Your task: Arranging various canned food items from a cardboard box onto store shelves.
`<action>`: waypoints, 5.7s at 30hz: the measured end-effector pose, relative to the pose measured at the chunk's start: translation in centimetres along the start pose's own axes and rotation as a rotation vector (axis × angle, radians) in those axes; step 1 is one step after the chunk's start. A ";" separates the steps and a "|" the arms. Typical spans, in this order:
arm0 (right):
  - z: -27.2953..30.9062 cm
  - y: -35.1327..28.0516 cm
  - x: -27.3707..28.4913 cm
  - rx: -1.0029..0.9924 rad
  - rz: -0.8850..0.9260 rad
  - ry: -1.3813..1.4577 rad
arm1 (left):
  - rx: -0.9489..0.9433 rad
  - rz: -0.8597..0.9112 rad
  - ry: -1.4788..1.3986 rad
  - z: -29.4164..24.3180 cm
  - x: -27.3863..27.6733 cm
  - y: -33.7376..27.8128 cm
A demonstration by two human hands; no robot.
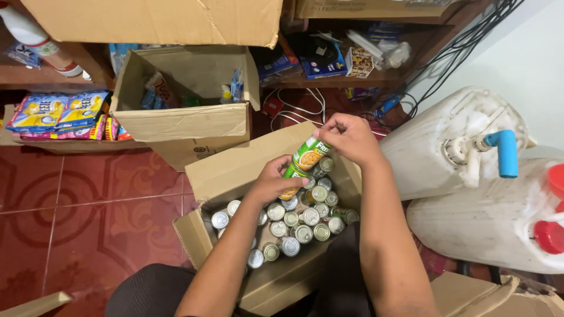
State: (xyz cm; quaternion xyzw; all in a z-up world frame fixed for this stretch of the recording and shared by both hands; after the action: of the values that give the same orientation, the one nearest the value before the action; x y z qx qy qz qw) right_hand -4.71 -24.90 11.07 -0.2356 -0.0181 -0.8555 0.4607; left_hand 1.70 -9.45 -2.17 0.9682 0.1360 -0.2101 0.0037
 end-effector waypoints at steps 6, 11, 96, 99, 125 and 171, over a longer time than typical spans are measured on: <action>1.5 -0.2 -0.2 0.021 -0.030 -0.043 | -0.017 -0.048 -0.047 -0.6 0.4 -0.2; 2.1 0.2 -0.5 0.085 -0.056 -0.117 | -0.013 -0.045 -0.105 -0.1 0.6 -0.1; 34.9 10.0 30.2 1.038 -0.950 -0.206 | -0.961 -0.351 1.149 -49.1 -19.5 26.6; 34.2 10.2 30.0 1.064 -1.035 -0.302 | -0.858 -0.365 1.169 -48.6 -19.7 27.6; 31.5 11.8 28.5 1.042 -1.060 -0.461 | -0.811 -0.326 1.345 -47.9 -19.8 27.6; 17.0 -0.1 4.1 0.797 -0.038 0.745 | -0.714 -0.386 0.628 -30.0 -12.5 7.3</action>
State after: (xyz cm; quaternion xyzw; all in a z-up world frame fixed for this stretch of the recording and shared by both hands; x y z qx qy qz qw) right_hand -0.16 -23.86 27.92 0.2769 -0.1806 -0.8161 0.4741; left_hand 4.87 -17.84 29.91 0.8804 0.3700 0.1533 0.2540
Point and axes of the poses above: each hand's wrist, its own y-axis towards the middle knuckle, its own x-axis out of the back of the hand, z = x × y, the point moved 9 cm from there along y, towards the middle knuckle, and after that the axes turned 3 degrees about z, right-handed, at the moved point
